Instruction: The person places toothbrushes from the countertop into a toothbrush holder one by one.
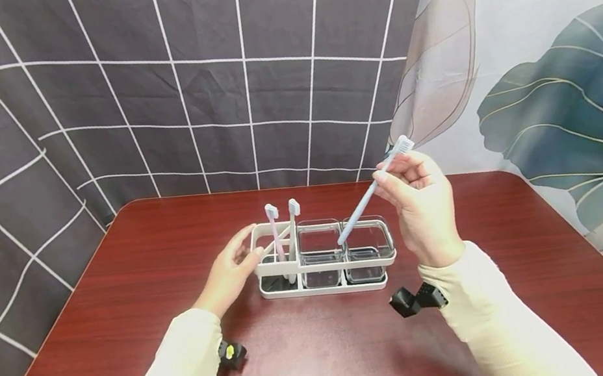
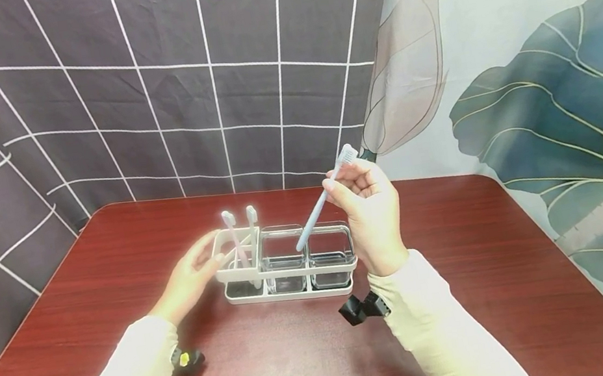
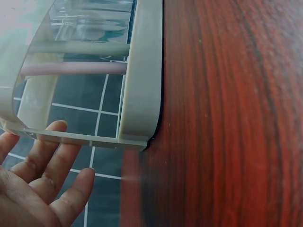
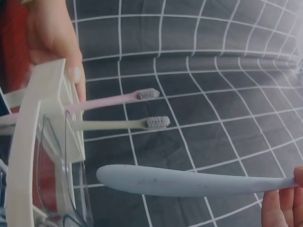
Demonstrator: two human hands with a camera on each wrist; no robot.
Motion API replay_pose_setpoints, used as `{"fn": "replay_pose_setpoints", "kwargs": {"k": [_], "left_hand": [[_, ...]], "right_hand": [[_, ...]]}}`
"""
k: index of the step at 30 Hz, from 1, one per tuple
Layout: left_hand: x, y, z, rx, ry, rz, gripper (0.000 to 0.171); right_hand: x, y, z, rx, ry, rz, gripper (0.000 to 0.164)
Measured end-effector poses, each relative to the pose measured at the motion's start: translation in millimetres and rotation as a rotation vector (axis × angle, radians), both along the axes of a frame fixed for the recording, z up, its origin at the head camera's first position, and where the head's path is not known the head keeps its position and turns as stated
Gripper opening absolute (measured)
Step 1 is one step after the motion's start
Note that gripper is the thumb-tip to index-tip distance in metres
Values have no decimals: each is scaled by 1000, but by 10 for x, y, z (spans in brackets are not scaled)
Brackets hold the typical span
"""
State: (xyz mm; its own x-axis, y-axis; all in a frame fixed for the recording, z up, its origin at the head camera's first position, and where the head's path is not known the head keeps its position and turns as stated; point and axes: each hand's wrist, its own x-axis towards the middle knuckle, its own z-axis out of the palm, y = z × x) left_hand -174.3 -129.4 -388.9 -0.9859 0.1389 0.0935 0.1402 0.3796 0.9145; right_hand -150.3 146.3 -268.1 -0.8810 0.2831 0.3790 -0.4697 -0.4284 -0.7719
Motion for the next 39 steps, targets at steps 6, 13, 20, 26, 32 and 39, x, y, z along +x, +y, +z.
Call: {"fn": "replay_pose_setpoints", "kwargs": {"k": [6,13,20,26,32,39], "left_hand": [[12,-11,9,2,5,-2,54],[11,-18,1,7,-4,0,53],[11,-18,0,15,-4,-8,54],[8,-14,-3,12,-2,-9,53],[10,-3,3,19,4,-14,52],[5,-1,-11,5,10,3,53]], "right_hand": [[11,-144,-3,-1,21,7,33],[13,-313,-58,44,63,18,31],[15,-490,-104,88,95,29,33],[8,-641,-187,158,105,36,35],[16,-765,-288,284,111,34,26],[4,-854,-429,385,88,48,21]]}}
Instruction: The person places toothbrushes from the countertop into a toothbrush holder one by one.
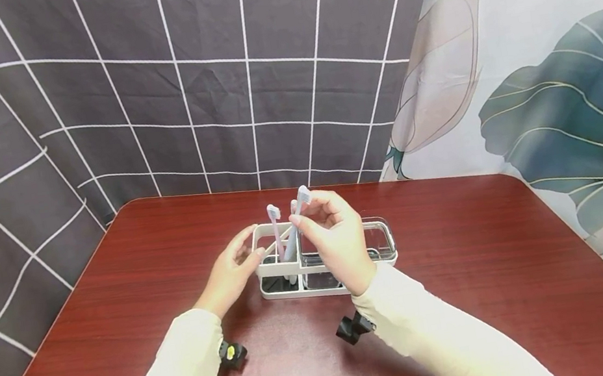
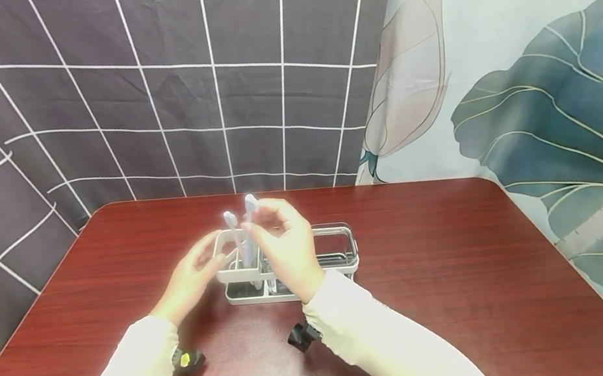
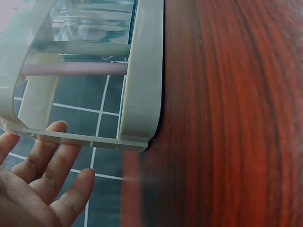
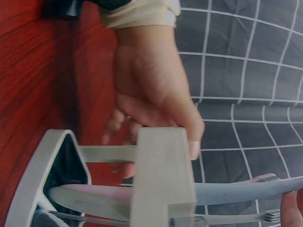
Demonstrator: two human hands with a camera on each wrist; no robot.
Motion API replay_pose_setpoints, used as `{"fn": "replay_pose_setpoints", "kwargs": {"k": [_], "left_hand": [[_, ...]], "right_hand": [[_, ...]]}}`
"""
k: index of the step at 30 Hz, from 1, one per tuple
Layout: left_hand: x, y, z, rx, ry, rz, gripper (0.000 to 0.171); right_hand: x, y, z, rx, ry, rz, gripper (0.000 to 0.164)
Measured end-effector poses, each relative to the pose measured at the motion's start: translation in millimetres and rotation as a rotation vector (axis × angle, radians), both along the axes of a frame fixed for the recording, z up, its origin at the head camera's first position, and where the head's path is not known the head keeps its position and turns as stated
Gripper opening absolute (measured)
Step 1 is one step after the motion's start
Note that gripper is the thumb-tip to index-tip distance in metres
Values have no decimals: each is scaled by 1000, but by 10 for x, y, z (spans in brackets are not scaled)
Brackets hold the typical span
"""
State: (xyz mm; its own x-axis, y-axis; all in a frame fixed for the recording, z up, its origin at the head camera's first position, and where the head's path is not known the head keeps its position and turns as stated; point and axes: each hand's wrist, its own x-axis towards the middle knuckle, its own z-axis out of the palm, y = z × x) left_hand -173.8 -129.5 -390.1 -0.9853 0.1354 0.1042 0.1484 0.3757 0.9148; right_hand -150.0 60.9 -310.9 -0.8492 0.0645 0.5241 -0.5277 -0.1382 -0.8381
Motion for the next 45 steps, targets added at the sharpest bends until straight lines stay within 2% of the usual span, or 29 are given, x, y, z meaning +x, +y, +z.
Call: {"fn": "replay_pose_setpoints", "kwargs": {"k": [15,31,38,45], "left_hand": [[8,-4,25,3,17,-14,52],[6,-17,18,3,6,-2,54],[9,-26,7,-6,34,-12,52],[9,-22,21,-1,21,-26,51]], "right_hand": [[16,-85,-205,270,-113,-23,19],[-8,-146,-271,446,-127,37,23],[-31,-158,-262,491,-147,58,22],[-39,-173,-266,538,-126,61,22]]}}
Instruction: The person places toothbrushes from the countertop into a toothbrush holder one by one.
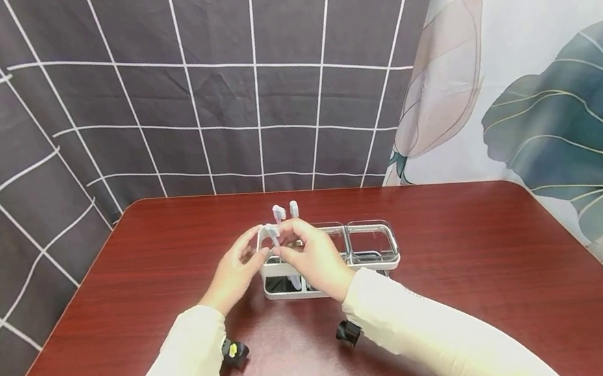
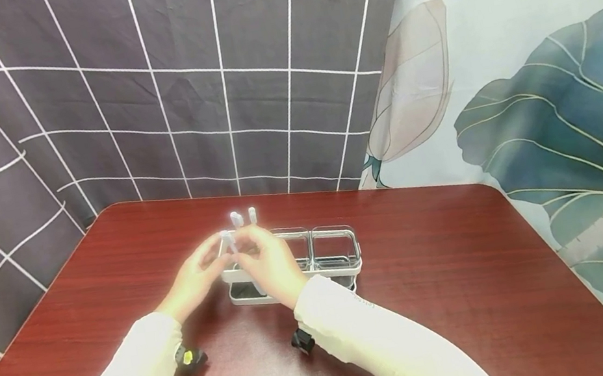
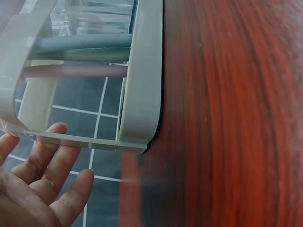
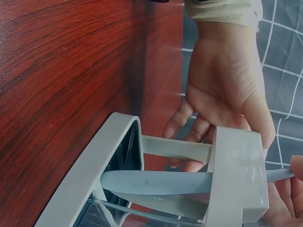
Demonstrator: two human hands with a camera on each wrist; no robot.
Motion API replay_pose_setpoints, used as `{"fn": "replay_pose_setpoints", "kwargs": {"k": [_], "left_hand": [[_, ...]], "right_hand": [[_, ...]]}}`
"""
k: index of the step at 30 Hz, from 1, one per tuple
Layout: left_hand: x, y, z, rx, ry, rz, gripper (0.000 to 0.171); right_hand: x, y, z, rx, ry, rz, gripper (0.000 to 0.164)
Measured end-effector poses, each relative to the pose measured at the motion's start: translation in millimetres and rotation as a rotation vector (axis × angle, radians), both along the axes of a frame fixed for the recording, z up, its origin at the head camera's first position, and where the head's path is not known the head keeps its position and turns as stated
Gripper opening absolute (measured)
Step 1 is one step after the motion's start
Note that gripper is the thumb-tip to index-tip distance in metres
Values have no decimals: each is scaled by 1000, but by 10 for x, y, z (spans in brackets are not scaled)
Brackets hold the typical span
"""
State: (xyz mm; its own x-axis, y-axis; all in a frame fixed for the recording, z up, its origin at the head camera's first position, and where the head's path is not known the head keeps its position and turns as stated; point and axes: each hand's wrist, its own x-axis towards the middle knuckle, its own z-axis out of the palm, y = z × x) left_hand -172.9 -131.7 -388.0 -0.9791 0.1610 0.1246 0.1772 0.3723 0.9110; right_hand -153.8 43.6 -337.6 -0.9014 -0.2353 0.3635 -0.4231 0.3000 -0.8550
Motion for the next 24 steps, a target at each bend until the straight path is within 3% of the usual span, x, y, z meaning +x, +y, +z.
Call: {"fn": "replay_pose_setpoints", "kwargs": {"k": [14,20,24], "left_hand": [[-56,35,-5,26,-48,7,54],[-41,12,-37,24,-64,35,58],[-4,-67,-9,-36,-45,59,57]], "right_hand": [[0,101,24,34,3,15,31],[36,488,35,245,188,-53,39],[36,906,72,402,274,-138,43]]}}
